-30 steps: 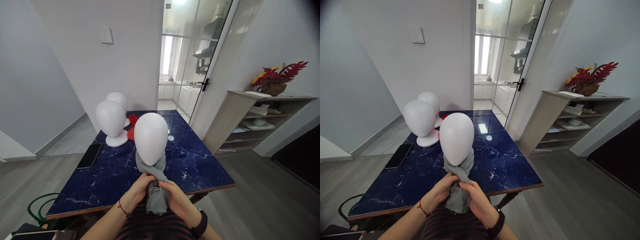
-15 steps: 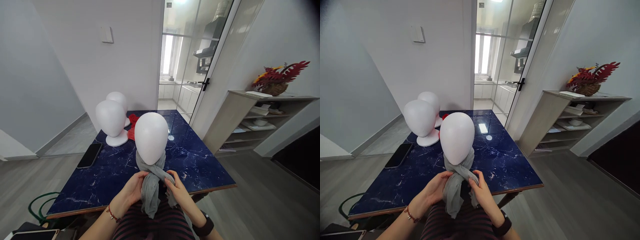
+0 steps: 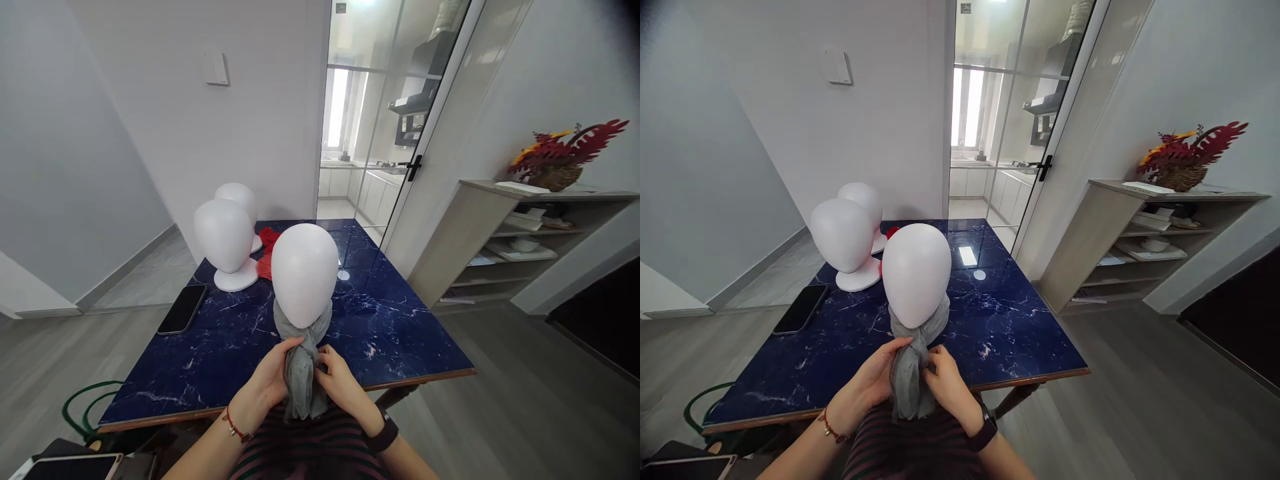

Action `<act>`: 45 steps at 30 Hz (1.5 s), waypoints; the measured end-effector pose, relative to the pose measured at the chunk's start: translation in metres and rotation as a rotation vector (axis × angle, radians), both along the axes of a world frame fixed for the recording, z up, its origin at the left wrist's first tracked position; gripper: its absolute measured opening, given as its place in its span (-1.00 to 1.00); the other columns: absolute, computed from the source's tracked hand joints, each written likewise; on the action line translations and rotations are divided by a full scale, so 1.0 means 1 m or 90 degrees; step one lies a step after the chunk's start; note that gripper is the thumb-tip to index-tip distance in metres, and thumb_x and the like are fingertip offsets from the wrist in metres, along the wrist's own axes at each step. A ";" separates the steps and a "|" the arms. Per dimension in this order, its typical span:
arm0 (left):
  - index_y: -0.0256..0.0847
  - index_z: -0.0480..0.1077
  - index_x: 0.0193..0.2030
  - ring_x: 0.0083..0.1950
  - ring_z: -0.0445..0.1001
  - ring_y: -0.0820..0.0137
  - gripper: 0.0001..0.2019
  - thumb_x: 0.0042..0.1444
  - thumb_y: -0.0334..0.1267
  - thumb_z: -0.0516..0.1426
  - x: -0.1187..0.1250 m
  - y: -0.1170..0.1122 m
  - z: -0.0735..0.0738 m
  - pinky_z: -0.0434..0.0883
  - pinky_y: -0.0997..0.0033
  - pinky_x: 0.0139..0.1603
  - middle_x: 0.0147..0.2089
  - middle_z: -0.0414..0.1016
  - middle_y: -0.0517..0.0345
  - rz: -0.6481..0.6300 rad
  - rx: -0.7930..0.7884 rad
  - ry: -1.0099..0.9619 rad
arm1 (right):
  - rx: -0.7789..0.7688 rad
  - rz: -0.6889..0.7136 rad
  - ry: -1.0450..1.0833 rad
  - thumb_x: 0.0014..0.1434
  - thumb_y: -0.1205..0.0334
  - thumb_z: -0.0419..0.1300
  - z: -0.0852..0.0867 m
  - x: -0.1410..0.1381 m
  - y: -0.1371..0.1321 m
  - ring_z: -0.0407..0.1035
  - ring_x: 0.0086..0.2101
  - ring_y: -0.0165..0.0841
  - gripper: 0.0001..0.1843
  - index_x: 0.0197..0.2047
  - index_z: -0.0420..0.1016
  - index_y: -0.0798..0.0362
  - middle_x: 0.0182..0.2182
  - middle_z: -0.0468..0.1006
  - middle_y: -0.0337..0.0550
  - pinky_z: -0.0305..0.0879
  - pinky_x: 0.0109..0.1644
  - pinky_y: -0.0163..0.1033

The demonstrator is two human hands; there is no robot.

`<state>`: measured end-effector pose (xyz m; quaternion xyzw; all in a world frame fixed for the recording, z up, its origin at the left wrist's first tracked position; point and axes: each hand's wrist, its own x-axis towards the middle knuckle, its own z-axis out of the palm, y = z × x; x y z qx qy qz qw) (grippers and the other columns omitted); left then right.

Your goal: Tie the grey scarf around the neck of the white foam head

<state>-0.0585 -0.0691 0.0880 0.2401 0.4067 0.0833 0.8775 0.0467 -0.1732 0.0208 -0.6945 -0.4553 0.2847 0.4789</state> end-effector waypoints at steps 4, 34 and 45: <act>-0.32 0.42 -0.40 -0.58 0.45 0.37 -0.81 0.15 -0.25 0.12 0.003 -0.006 0.000 0.39 0.41 -0.46 -0.55 0.52 0.08 0.056 0.011 0.028 | -0.013 -0.041 0.005 0.05 0.35 0.07 -0.005 0.003 0.014 0.38 -0.34 -0.23 -0.77 -0.45 0.57 0.04 -0.43 0.53 -0.09 0.22 -0.23 -0.23; -0.29 0.43 -0.25 -0.39 0.53 0.40 -0.91 0.07 -0.44 0.18 0.008 -0.016 -0.028 0.45 0.46 -0.27 -0.36 0.57 0.09 0.238 0.072 -0.038 | 0.112 -0.123 0.835 -0.04 0.14 0.29 0.025 0.004 0.047 0.48 -0.21 -0.24 -0.71 -0.23 0.54 0.08 -0.32 0.63 -0.17 0.34 -0.13 -0.16; -0.33 0.41 -0.36 -0.49 0.48 0.40 -0.89 0.06 -0.54 0.08 0.017 -0.012 -0.035 0.40 0.42 -0.32 -0.46 0.55 0.06 0.199 -0.023 -0.040 | 0.067 -0.206 0.732 -0.14 0.30 0.20 0.014 0.021 0.043 0.38 -0.45 -0.38 -0.84 -0.38 0.41 0.05 -0.47 0.53 -0.25 0.27 -0.30 -0.28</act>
